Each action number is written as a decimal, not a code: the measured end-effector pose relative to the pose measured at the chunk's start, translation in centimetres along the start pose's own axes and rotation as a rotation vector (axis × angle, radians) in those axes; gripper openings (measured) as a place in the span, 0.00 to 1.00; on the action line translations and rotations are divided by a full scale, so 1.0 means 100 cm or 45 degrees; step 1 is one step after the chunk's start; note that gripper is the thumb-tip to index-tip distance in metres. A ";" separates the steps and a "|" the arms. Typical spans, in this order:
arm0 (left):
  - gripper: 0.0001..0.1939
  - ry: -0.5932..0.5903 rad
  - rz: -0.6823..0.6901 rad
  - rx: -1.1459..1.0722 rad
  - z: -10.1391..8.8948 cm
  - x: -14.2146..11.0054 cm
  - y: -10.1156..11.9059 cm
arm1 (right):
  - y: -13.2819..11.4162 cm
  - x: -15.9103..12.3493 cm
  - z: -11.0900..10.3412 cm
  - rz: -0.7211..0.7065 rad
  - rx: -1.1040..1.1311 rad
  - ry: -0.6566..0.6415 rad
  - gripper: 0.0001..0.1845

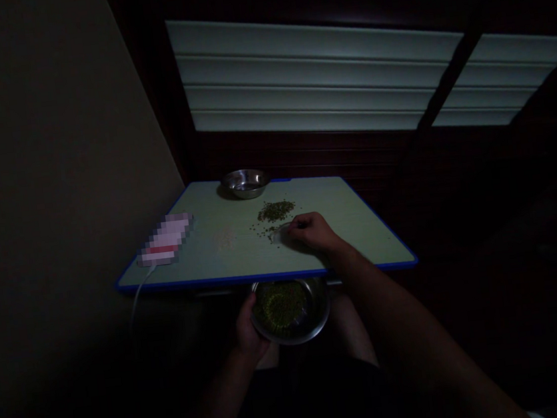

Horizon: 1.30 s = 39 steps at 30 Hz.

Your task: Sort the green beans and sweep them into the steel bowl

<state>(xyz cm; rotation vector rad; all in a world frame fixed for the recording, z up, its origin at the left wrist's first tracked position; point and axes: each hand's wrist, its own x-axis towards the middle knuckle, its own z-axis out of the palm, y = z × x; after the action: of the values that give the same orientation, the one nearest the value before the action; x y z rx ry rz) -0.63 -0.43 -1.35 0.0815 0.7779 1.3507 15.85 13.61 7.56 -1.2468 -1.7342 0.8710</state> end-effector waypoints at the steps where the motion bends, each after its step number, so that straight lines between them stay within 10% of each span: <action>1: 0.15 0.001 0.006 -0.004 0.000 0.000 0.000 | 0.000 0.000 0.000 -0.002 -0.015 0.003 0.09; 39: 0.15 0.045 0.003 -0.022 0.004 -0.002 0.001 | 0.006 0.007 0.002 -0.221 -0.186 -0.054 0.07</action>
<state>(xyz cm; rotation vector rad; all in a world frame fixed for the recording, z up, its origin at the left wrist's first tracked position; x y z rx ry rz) -0.53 -0.42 -0.94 0.0450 0.7957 1.3639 15.78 14.43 7.11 -1.1574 -1.9365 0.6841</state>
